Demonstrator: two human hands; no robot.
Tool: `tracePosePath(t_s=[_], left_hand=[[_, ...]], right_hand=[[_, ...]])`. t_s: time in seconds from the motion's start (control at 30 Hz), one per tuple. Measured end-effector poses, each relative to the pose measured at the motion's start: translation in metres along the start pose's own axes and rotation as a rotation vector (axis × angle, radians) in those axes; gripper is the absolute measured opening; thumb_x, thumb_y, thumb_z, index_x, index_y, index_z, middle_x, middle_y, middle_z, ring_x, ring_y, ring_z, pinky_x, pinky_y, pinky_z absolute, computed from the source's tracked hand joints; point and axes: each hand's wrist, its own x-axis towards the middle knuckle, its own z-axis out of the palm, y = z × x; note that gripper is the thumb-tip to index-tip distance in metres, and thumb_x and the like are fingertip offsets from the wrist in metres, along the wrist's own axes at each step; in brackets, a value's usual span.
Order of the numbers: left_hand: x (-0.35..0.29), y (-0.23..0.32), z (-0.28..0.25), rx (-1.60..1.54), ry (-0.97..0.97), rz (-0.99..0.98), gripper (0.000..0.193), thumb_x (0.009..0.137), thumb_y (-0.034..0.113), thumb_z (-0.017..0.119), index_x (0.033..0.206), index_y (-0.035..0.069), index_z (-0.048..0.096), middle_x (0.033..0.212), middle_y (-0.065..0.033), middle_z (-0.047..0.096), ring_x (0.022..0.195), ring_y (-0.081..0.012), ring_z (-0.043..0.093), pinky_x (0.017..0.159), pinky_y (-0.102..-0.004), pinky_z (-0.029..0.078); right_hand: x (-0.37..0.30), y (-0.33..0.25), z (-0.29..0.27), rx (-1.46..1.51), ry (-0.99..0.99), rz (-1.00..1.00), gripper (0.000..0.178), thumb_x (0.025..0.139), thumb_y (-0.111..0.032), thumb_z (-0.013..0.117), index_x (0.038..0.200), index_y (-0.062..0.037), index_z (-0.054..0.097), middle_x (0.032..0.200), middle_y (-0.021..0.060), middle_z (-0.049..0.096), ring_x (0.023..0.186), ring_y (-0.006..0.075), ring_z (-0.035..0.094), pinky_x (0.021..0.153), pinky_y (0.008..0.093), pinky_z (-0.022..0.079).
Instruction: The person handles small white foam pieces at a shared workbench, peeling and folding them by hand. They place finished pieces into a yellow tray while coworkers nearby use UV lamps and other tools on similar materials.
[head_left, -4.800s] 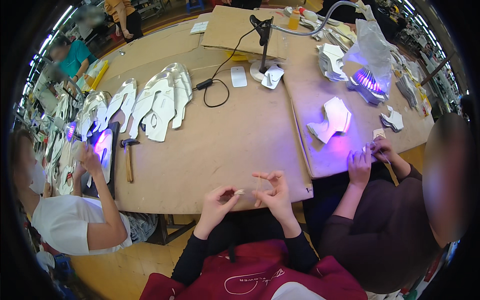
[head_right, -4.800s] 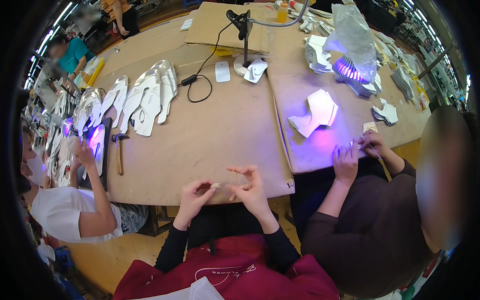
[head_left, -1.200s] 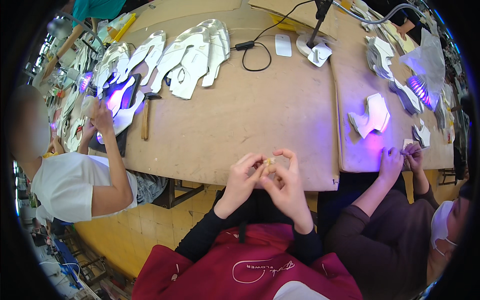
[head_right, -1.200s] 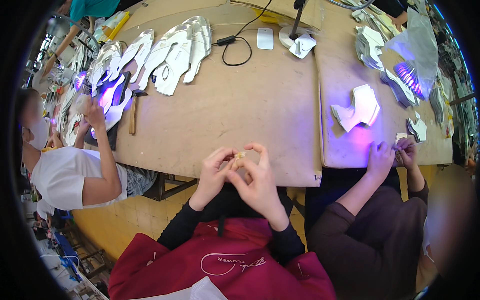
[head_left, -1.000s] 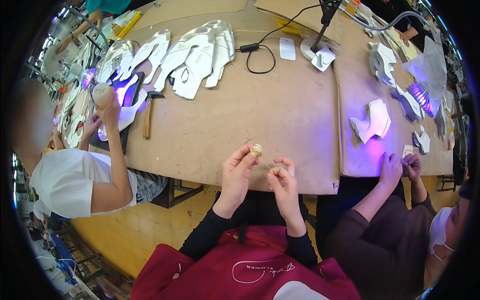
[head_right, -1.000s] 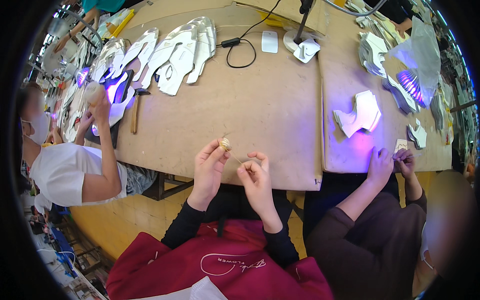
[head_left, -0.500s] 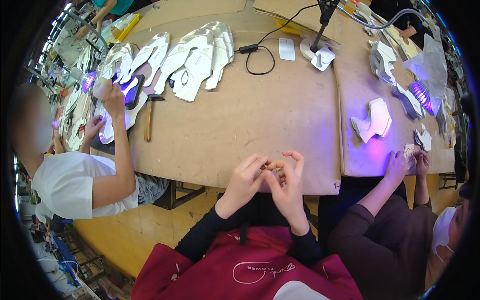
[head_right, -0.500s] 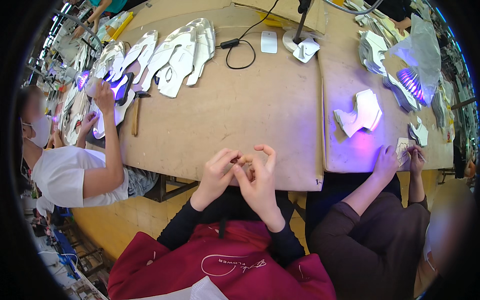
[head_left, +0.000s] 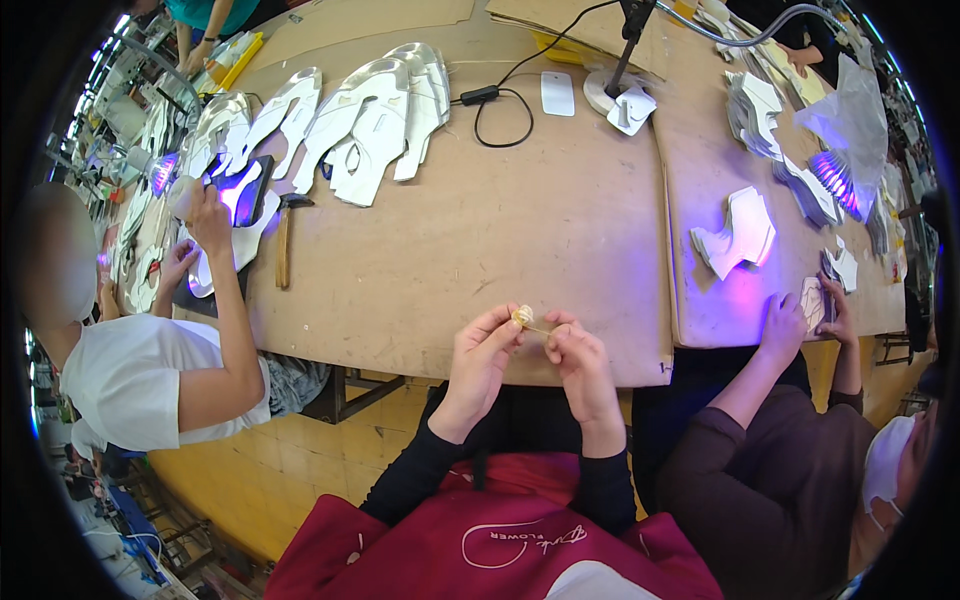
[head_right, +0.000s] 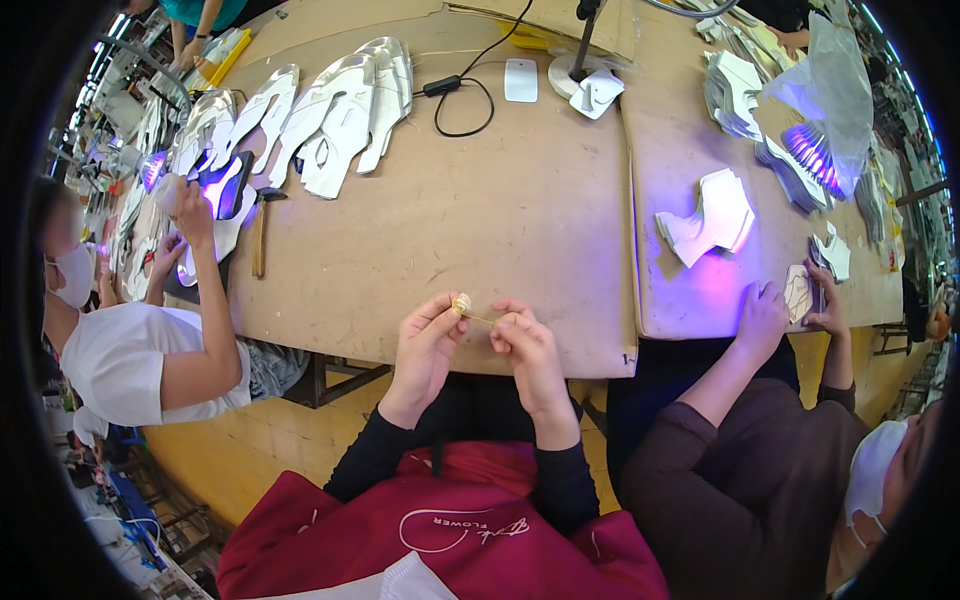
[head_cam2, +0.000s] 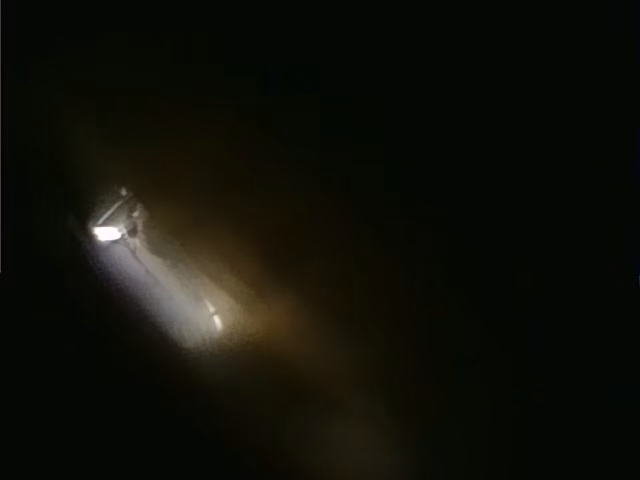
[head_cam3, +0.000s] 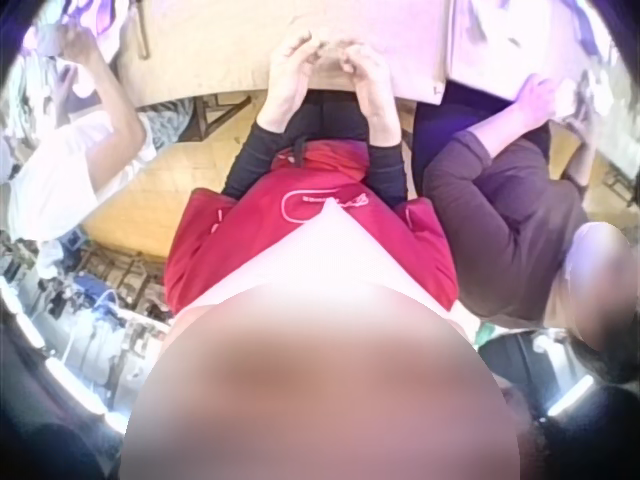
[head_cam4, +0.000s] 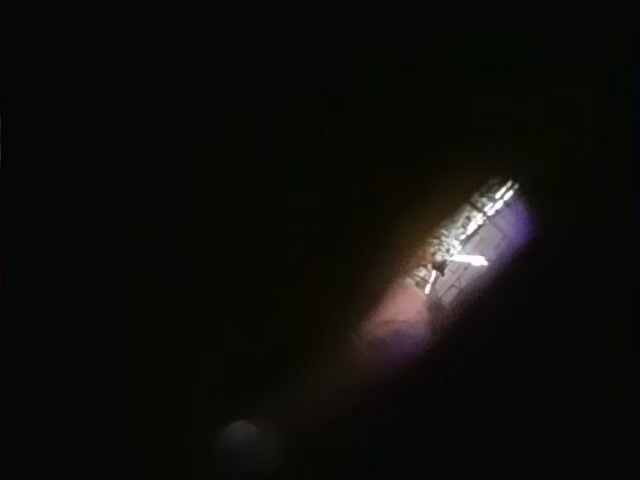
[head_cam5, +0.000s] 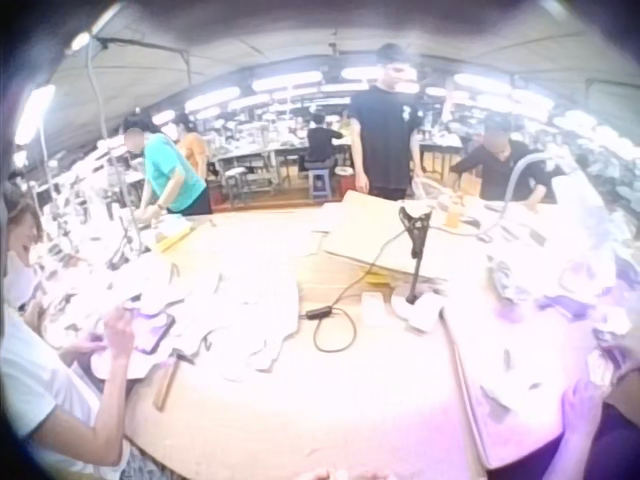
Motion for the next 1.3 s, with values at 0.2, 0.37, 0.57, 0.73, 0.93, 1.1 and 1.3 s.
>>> tracePosePath(t_s=[0.2,0.37,0.57,0.73,0.93,1.1,1.3], left_hand=[[-0.004,0.003,-0.001,0.213,-0.139,0.029,0.018,0.093,0.005,0.058,0.109,-0.002,0.061,0.101,-0.0035,0.061,0.090,-0.0122,0.058,0.081,-0.0260,0.046],[0.000,0.018,-0.005,1.069,-0.303,0.433,0.017,0.088,0.002,0.061,0.105,-0.003,0.059,0.096,-0.0099,0.059,0.089,-0.0219,0.060,0.074,-0.0322,0.048],[0.002,0.006,-0.005,1.400,-0.245,0.686,0.021,0.083,-0.001,0.062,0.103,0.000,0.062,0.093,-0.0146,0.060,0.084,-0.0300,0.061,0.073,-0.0360,0.051],[0.015,-0.007,-0.005,1.279,0.026,0.753,0.019,0.083,-0.002,0.063,0.102,-0.002,0.061,0.094,-0.0150,0.062,0.084,-0.0301,0.063,0.071,-0.0354,0.052],[0.014,-0.002,-0.003,1.258,0.140,0.876,0.015,0.085,0.001,0.062,0.100,-0.001,0.061,0.090,-0.0141,0.061,0.082,-0.0320,0.062,0.070,-0.0380,0.050],[0.011,0.005,0.001,1.161,0.148,0.814,0.014,0.085,-0.001,0.062,0.099,-0.001,0.060,0.088,-0.0152,0.060,0.079,-0.0304,0.062,0.069,-0.0367,0.050],[0.012,0.008,-0.006,1.169,0.077,0.809,0.011,0.086,0.000,0.061,0.097,-0.002,0.061,0.087,-0.0127,0.061,0.079,-0.0239,0.062,0.072,-0.0323,0.050]], right_hand=[[0.003,-0.013,0.004,0.546,-0.056,0.358,0.022,0.100,-0.015,0.046,0.106,0.0026,0.057,0.079,-0.0014,0.054,0.068,0.0056,0.047,0.066,0.0221,0.040],[-0.002,-0.020,0.015,0.149,0.015,0.269,0.016,0.098,-0.014,0.052,0.101,-0.0006,0.059,0.096,0.0017,0.055,0.064,0.0030,0.048,0.059,0.0180,0.039],[-0.006,-0.003,0.032,-0.716,0.185,-0.279,0.013,0.095,-0.008,0.055,0.104,0.0008,0.059,0.121,0.0125,0.045,0.071,0.0099,0.054,0.058,0.0230,0.044],[-0.010,0.009,0.050,-0.946,0.256,-0.571,0.015,0.089,0.004,0.057,0.104,0.0026,0.057,0.132,0.0220,0.036,0.088,0.0234,0.063,0.072,0.0301,0.052],[0.001,0.002,0.043,-0.812,0.293,-0.455,0.008,0.082,-0.003,0.068,0.089,0.0010,0.064,0.120,0.0205,0.050,0.087,0.0258,0.062,0.070,0.0307,0.050],[0.005,0.008,0.038,-1.084,0.140,-0.878,0.010,0.082,-0.014,0.069,0.087,-0.0058,0.067,0.107,0.0123,0.060,0.104,0.0266,0.055,0.090,0.0393,0.038],[0.006,0.014,0.032,-0.993,0.035,-0.942,0.014,0.081,-0.012,0.071,0.090,-0.0039,0.065,0.110,0.0118,0.057,0.097,0.0225,0.055,0.084,0.0358,0.040]])
